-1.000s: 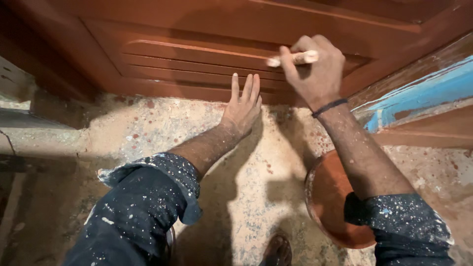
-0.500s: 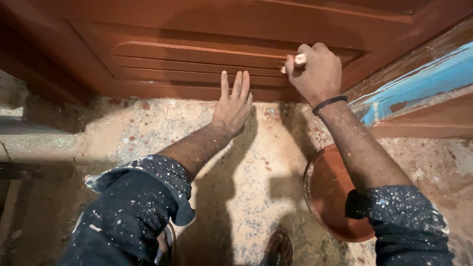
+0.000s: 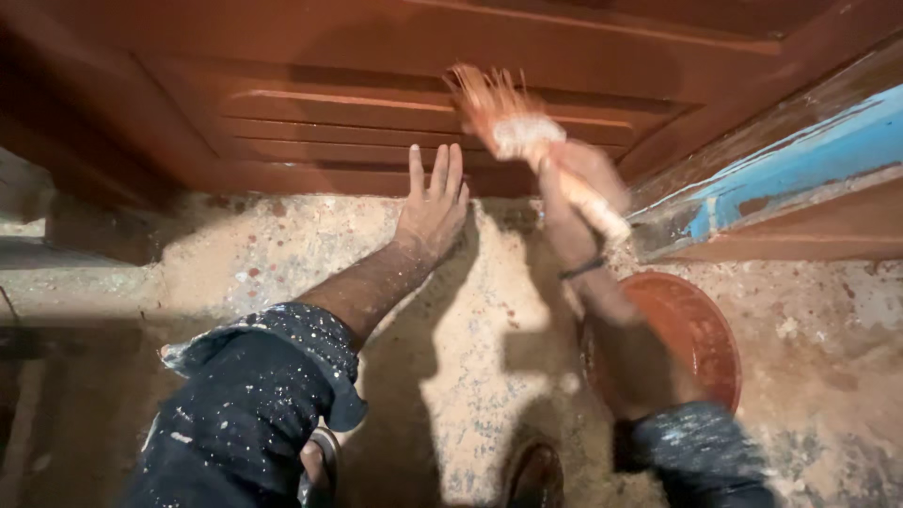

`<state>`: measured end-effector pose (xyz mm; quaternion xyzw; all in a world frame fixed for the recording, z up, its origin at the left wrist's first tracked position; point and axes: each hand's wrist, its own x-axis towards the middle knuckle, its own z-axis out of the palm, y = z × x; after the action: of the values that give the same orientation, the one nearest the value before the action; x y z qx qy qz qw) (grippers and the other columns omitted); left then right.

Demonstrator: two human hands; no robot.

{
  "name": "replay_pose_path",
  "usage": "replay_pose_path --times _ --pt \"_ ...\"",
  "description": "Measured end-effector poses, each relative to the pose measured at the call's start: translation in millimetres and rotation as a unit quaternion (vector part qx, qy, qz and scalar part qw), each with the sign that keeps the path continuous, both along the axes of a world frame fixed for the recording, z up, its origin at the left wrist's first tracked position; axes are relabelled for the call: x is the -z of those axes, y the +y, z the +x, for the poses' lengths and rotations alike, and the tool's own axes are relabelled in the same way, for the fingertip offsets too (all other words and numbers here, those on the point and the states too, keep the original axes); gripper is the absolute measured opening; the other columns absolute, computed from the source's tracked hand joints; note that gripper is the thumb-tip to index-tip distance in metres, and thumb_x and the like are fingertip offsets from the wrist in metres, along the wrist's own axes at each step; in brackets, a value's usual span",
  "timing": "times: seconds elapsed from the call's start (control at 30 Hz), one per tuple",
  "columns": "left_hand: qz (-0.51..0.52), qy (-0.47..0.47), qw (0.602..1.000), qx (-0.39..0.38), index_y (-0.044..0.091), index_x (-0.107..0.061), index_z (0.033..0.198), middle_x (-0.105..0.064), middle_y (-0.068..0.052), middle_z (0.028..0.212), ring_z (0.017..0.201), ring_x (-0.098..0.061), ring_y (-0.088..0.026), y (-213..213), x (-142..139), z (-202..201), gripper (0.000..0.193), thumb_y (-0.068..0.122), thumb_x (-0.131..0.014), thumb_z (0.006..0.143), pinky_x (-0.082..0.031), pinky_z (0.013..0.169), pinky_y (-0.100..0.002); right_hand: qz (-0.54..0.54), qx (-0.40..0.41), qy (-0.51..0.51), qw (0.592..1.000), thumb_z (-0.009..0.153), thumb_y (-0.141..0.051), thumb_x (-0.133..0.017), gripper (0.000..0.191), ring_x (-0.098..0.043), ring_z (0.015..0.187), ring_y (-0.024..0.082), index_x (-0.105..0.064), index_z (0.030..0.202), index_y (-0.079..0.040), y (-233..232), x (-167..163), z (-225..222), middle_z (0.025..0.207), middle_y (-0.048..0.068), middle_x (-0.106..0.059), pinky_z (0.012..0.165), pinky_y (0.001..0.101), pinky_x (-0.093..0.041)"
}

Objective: The person paints the lower panel of a wooden door with brown paint using a brush. They repeatedly dip the brush into a paint container and apply paint in horizontal strokes along the grooves and flat surfaces of the door panel.

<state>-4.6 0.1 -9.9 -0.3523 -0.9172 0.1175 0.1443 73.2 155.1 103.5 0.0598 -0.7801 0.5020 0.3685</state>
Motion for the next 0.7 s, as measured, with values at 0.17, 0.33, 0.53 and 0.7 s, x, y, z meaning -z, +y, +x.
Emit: replay_pose_path --times 0.17,0.33,0.53,0.7 --pt "-0.017 0.003 1.0 -0.01 0.006 -0.057 0.141 -0.027 -0.03 0.162 0.152 -0.024 -0.043 -3.8 4.1 -3.1 0.05 0.031 -0.053 0.097 -0.014 0.113 -0.078 -0.188 0.082 -0.2 0.958 0.103 -0.014 -0.063 0.025 -0.063 0.082 0.016 -0.069 0.126 -0.006 -4.0 104.5 5.3 0.101 0.007 -0.074 0.067 0.0248 -0.05" --pt "0.021 0.029 0.999 -0.007 0.004 -0.06 0.14 -0.032 -0.03 0.16 0.151 -0.028 -0.044 -5.8 4.4 0.5 0.05 0.033 -0.049 0.101 -0.016 0.114 -0.077 -0.29 0.085 -0.108 0.947 0.098 -0.005 -0.066 0.019 -0.072 0.088 0.018 -0.067 0.116 0.003 -24.4 152.9 0.1 0.105 0.012 -0.072 0.076 0.0275 -0.062" --pt "0.036 0.025 0.999 -0.018 0.008 -0.06 0.139 -0.032 -0.03 0.16 0.151 -0.027 -0.044 -12.1 3.3 -0.1 0.048 0.032 -0.049 0.099 -0.015 0.114 -0.077 -0.322 0.035 0.06 0.944 0.103 -0.004 -0.06 0.016 -0.075 0.088 0.027 -0.064 0.116 0.003 -21.4 109.7 -21.3 0.11 0.021 -0.07 0.08 0.0343 -0.067" --pt "0.016 0.025 0.999 -0.022 0.007 -0.061 0.138 -0.031 -0.031 0.161 0.151 -0.026 -0.044 -10.2 2.2 -5.0 0.048 0.032 -0.049 0.099 -0.014 0.114 -0.077 -0.213 0.014 0.186 0.959 0.106 -0.004 -0.058 0.012 -0.076 0.091 0.032 -0.06 0.117 0.001 -19.3 116.6 -6.8 0.113 0.021 -0.066 0.079 0.0363 -0.07"
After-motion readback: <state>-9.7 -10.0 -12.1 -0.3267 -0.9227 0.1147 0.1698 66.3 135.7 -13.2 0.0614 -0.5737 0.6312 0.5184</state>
